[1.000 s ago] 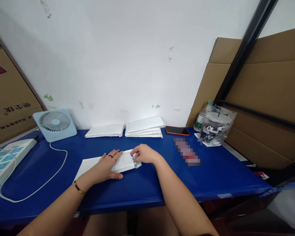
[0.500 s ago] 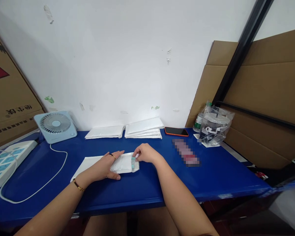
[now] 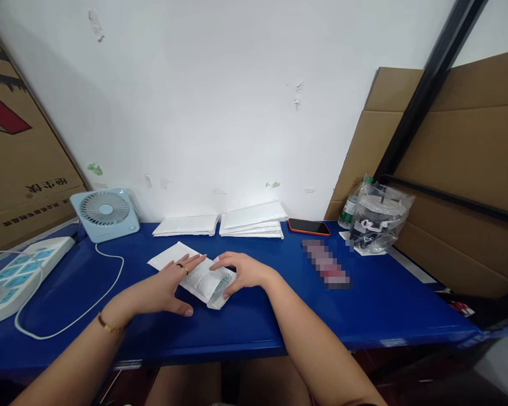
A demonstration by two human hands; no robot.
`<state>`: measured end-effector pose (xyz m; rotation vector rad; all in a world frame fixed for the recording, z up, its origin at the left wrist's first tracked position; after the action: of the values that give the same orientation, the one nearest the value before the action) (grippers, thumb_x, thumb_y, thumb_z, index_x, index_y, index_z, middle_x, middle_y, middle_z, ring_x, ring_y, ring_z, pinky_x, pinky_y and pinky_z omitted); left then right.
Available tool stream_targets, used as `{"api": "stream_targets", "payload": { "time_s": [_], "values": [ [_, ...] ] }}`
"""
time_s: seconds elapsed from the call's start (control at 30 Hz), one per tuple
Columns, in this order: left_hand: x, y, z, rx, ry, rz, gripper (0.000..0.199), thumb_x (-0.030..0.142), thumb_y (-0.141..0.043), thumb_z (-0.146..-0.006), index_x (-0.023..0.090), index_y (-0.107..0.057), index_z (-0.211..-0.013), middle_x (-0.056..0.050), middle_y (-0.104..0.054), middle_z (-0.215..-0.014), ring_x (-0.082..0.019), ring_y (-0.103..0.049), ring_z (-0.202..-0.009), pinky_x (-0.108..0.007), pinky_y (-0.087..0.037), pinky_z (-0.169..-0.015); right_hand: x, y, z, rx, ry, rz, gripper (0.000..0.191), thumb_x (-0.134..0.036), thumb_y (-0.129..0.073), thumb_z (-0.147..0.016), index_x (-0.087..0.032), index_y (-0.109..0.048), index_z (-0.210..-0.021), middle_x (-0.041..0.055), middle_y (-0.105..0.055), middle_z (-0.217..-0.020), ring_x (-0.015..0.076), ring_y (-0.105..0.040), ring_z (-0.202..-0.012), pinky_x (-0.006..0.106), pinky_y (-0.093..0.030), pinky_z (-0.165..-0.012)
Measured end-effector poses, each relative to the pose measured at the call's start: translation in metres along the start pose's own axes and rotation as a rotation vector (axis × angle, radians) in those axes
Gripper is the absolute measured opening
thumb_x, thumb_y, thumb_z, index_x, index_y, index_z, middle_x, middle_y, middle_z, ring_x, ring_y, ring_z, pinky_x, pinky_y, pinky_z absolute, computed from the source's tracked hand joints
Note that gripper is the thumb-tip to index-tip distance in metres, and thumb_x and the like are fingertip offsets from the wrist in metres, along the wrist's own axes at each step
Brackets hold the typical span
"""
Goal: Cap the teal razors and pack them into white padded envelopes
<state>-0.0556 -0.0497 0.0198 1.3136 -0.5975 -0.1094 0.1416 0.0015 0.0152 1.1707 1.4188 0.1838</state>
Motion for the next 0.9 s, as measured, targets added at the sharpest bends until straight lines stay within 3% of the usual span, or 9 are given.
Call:
{"api": "stream_targets", "payload": {
  "time_s": [0.1, 0.23, 0.4, 0.47, 0.53, 0.63, 0.73, 0.8, 0.9],
  "values": [
    [-0.001, -0.027, 0.017, 0.162, 0.16, 0.055, 0.107, 0.058, -0.069, -0.06, 0.024, -0.013, -0.145, -0.013, -0.011, -0.153, -0.033, -0.007, -0.139, -0.05, -0.019, -0.11, 0.0, -0.022, -0.014, 0.107, -0.014, 0.024, 0.051, -0.022, -0.08, -0.056, -0.027, -0.068, -0.106, 0.0039, -0.06, -0.106, 0.02, -0.058, -0.096, 0.029, -0.044, -0.083],
    [0.007, -0.053, 0.022, 0.312, 0.213, 0.091, 0.101, 0.061, -0.065, -0.063, 0.022, -0.019, -0.144, -0.012, -0.016, -0.152, -0.032, -0.005, -0.14, -0.049, -0.02, -0.111, -0.009, -0.03, -0.017, 0.238, -0.088, 0.128, 0.027, -0.016, -0.075, -0.061, -0.021, -0.072, -0.086, 0.0024, -0.059, -0.082, 0.0153, -0.057, -0.073, 0.026, -0.045, -0.066],
    [0.014, -0.055, 0.022, 0.232, 0.049, 0.159, 0.092, 0.051, -0.067, -0.067, 0.025, -0.022, -0.143, -0.007, -0.015, -0.153, -0.028, -0.003, -0.141, -0.046, -0.02, -0.113, -0.022, -0.025, 0.001, -0.06, -0.119, -0.044, 0.052, -0.028, -0.079, -0.056, -0.025, -0.066, -0.106, 0.0014, -0.055, -0.096, 0.009, -0.055, -0.061, 0.022, -0.045, -0.055],
    [0.015, -0.052, 0.025, 0.185, -0.023, 0.178, 0.105, 0.05, -0.074, -0.059, 0.027, -0.017, -0.144, -0.007, -0.011, -0.154, -0.03, -0.001, -0.14, -0.048, -0.017, -0.113, -0.021, -0.026, 0.004, -0.065, -0.119, -0.065, 0.051, -0.026, -0.078, -0.058, -0.025, -0.065, -0.107, 0.0014, -0.054, -0.097, 0.0086, -0.055, -0.061, 0.021, -0.046, -0.055],
    [0.016, -0.049, 0.029, 0.2, -0.047, 0.19, 0.111, 0.047, -0.078, -0.053, 0.028, -0.018, -0.144, -0.007, -0.011, -0.153, -0.031, -0.003, -0.14, -0.05, -0.016, -0.113, -0.019, -0.028, 0.003, 0.021, -0.113, -0.006, 0.037, -0.02, -0.075, -0.061, -0.023, -0.068, -0.097, 0.0006, -0.055, -0.088, 0.0086, -0.053, -0.059, 0.021, -0.045, -0.055],
    [0.015, -0.047, 0.036, 0.318, -0.011, 0.23, 0.074, 0.038, -0.073, -0.064, 0.029, -0.041, -0.13, -0.006, -0.028, -0.148, -0.027, -0.025, -0.136, -0.043, -0.027, -0.111, -0.02, -0.03, 0.002, 0.08, -0.09, 0.033, 0.024, -0.018, -0.071, -0.065, -0.021, -0.068, -0.089, 0.0002, -0.056, -0.083, 0.0087, -0.051, -0.058, 0.022, -0.043, -0.055],
    [0.013, -0.048, 0.044, 0.396, 0.03, 0.272, 0.015, 0.031, -0.059, -0.079, 0.025, -0.057, -0.093, -0.003, -0.052, -0.128, -0.021, -0.045, -0.123, -0.034, -0.039, -0.101, -0.025, -0.025, 0.005, -0.049, -0.082, -0.055, 0.045, -0.034, -0.079, -0.058, -0.022, -0.065, -0.099, 0.0004, -0.056, -0.09, 0.0106, -0.053, -0.064, 0.022, -0.044, -0.056],
    [0.012, -0.049, 0.049, 0.421, 0.052, 0.292, 0.008, 0.03, -0.053, -0.083, 0.023, -0.055, -0.079, -0.002, -0.059, -0.117, -0.02, -0.049, -0.118, -0.031, -0.041, -0.096, -0.027, -0.021, 0.008, -0.142, -0.063, -0.078, 0.058, -0.039, -0.083, -0.048, -0.022, -0.063, -0.099, 0.0006, -0.055, -0.095, 0.0123, -0.053, -0.071, 0.022, -0.045, -0.06],
    [0.011, -0.049, 0.05, 0.467, 0.1, 0.316, 0.013, 0.03, -0.049, -0.085, 0.022, -0.054, -0.076, -0.003, -0.06, -0.107, -0.019, -0.053, -0.109, -0.03, -0.043, -0.09, -0.023, -0.022, 0.008, -0.166, -0.067, -0.029, 0.032, -0.038, -0.077, -0.061, -0.019, -0.063, -0.082, 0.0011, -0.053, -0.097, 0.0111, -0.051, -0.073, 0.021, -0.043, -0.061]
  ]
}}
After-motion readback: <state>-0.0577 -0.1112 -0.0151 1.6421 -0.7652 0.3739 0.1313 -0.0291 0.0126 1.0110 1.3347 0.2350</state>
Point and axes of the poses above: each hand's wrist, its own z-axis away from the middle knuckle, its own y-axis out of the back of the hand, x = y × z, the point moved 4 cm from there along -z, towards the middle knuckle
